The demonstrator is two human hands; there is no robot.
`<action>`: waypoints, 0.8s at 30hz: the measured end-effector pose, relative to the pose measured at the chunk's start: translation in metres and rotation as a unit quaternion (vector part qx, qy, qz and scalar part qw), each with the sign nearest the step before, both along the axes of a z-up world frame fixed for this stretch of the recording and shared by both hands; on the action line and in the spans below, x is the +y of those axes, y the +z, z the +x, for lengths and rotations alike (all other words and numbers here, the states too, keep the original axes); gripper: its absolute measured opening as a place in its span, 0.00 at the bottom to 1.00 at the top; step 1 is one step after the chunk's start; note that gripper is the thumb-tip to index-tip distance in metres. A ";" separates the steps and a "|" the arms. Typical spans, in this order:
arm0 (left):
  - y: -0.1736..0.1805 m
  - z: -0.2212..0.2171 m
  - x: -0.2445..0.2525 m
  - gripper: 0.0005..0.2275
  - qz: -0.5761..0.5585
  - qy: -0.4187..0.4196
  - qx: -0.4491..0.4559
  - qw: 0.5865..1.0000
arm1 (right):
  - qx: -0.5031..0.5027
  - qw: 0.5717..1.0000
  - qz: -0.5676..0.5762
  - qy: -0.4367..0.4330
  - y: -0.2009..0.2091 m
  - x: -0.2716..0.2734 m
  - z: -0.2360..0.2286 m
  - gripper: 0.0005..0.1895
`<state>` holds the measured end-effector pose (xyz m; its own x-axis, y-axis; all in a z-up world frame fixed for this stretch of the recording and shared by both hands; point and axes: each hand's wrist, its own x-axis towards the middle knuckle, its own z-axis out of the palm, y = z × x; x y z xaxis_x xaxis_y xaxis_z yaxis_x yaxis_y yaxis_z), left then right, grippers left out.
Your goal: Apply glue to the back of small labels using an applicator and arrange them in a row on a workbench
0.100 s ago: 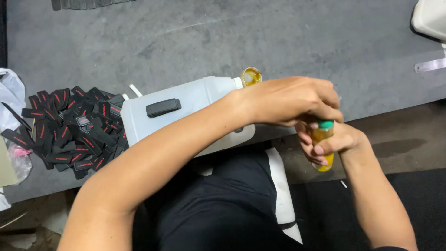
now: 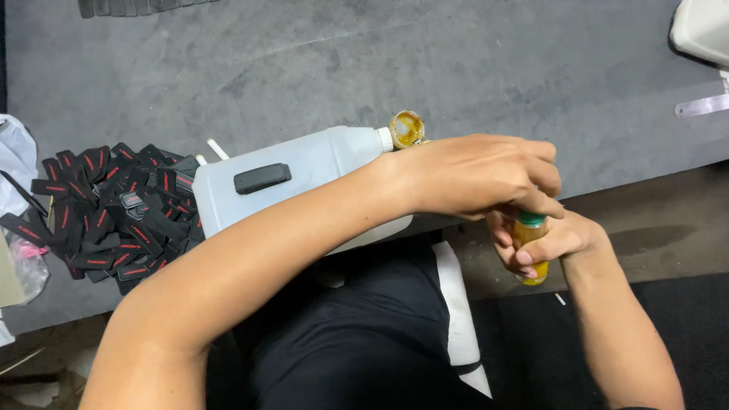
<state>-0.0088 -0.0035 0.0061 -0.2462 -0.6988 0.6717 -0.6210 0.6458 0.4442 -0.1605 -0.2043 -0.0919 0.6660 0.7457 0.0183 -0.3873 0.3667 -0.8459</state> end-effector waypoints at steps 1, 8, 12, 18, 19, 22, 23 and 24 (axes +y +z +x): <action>0.000 -0.002 0.004 0.04 -0.001 -0.001 0.000 1.000 | 0.000 1.000 -0.001 -0.001 0.008 -0.001 -0.001 0.14; 0.039 -0.018 0.074 0.30 0.117 0.341 -0.184 0.914 | -0.113 0.685 -0.420 -0.584 -0.043 -0.121 0.009 0.07; 0.034 -0.027 0.120 0.16 0.095 0.383 0.021 0.919 | -0.190 0.541 -0.309 -0.759 -0.083 -0.227 0.032 0.13; 0.002 -0.053 0.178 0.10 0.040 0.547 0.048 0.835 | -0.167 0.428 -0.330 -0.825 -0.129 -0.312 0.054 0.10; -0.002 -0.055 0.184 0.10 0.041 0.555 0.047 0.830 | -0.169 0.436 -0.328 -0.821 -0.138 -0.336 0.054 0.10; -0.011 -0.065 0.204 0.09 0.040 0.628 0.044 0.776 | 0.044 0.391 -0.466 -0.793 -0.186 -0.410 0.054 0.18; -0.014 -0.067 0.208 0.09 0.035 0.648 0.042 0.760 | 0.042 0.463 -0.494 -0.735 -0.211 -0.440 0.051 0.16; -0.017 -0.068 0.213 0.10 0.029 0.666 0.039 0.744 | 0.037 0.529 -0.518 -0.672 -0.235 -0.470 0.049 0.15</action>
